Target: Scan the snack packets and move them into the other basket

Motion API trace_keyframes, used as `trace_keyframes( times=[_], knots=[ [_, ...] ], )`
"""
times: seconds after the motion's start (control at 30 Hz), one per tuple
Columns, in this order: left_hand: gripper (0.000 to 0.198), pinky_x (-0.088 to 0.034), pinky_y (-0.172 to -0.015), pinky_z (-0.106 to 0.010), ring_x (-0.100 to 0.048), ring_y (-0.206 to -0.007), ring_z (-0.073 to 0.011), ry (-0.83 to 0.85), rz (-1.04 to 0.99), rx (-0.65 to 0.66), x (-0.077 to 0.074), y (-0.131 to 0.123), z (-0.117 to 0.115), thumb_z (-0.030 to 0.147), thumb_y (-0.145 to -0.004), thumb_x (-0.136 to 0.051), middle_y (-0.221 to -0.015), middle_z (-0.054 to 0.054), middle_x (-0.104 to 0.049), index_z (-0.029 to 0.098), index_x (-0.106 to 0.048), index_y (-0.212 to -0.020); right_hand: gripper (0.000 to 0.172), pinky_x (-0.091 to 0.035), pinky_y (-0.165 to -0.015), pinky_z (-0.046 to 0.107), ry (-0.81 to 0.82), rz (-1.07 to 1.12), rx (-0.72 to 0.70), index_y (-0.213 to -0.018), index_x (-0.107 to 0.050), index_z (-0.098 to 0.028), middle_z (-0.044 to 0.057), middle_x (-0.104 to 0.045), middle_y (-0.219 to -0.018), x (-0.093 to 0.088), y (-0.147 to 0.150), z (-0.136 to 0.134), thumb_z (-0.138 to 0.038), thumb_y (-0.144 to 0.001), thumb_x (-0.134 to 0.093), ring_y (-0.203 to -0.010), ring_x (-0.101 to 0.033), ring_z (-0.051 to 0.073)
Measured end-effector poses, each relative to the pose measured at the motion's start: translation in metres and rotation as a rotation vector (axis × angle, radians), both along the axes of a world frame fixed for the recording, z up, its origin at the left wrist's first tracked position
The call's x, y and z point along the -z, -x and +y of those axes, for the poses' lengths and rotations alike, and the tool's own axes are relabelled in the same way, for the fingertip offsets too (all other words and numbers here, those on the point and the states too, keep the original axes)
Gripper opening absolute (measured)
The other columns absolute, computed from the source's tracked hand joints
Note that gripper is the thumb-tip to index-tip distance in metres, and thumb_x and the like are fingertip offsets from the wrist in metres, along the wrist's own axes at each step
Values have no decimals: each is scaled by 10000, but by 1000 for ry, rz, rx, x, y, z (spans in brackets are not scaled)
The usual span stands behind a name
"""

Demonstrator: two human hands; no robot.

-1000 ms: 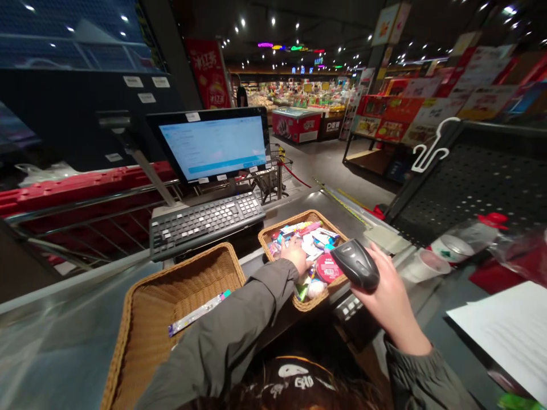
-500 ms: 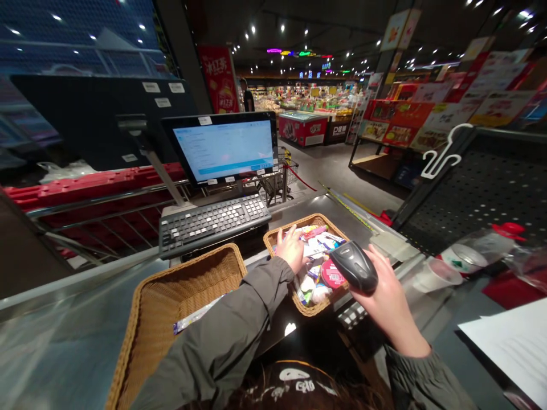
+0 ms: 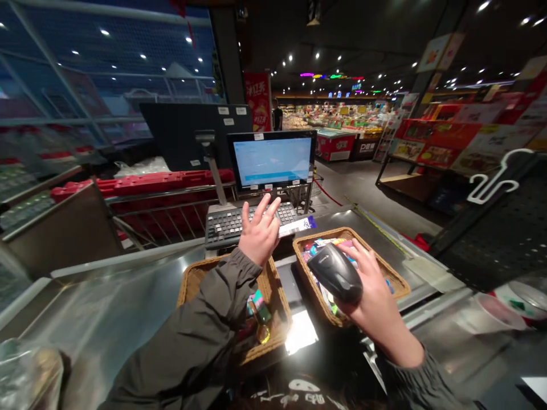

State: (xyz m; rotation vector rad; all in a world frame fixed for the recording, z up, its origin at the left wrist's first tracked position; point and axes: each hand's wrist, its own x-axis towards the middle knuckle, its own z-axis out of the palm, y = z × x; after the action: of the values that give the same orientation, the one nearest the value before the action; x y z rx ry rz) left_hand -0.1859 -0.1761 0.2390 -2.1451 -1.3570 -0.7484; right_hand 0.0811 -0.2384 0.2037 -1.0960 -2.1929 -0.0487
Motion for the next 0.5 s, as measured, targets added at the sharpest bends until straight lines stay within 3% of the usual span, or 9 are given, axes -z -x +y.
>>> trace_keyframes(
  times=[0.23, 0.5],
  knots=[
    [132, 59, -1204, -596, -232, -1482, -287, -15, 10, -104, 3, 46, -23, 123, -837, -507, -1526, -93, -420, 186, -624, -833, 573, -227, -1144, 684, -38, -41, -125, -1354, -454, -173, 168, -474, -1416, -1, 38, 0, -246, -796, -563, -1439, -275, 396],
    [95, 51, -1201, -618, -227, -1486, -305, 34, 9, -171, 10, 78, -39, 127, -784, -579, -1541, -99, -395, 186, -624, -843, 539, -228, -1133, 697, -24, -54, -181, -1305, -504, -172, 166, -494, -1383, -2, 61, -6, -216, -771, -566, -1435, -277, 398]
  ],
)
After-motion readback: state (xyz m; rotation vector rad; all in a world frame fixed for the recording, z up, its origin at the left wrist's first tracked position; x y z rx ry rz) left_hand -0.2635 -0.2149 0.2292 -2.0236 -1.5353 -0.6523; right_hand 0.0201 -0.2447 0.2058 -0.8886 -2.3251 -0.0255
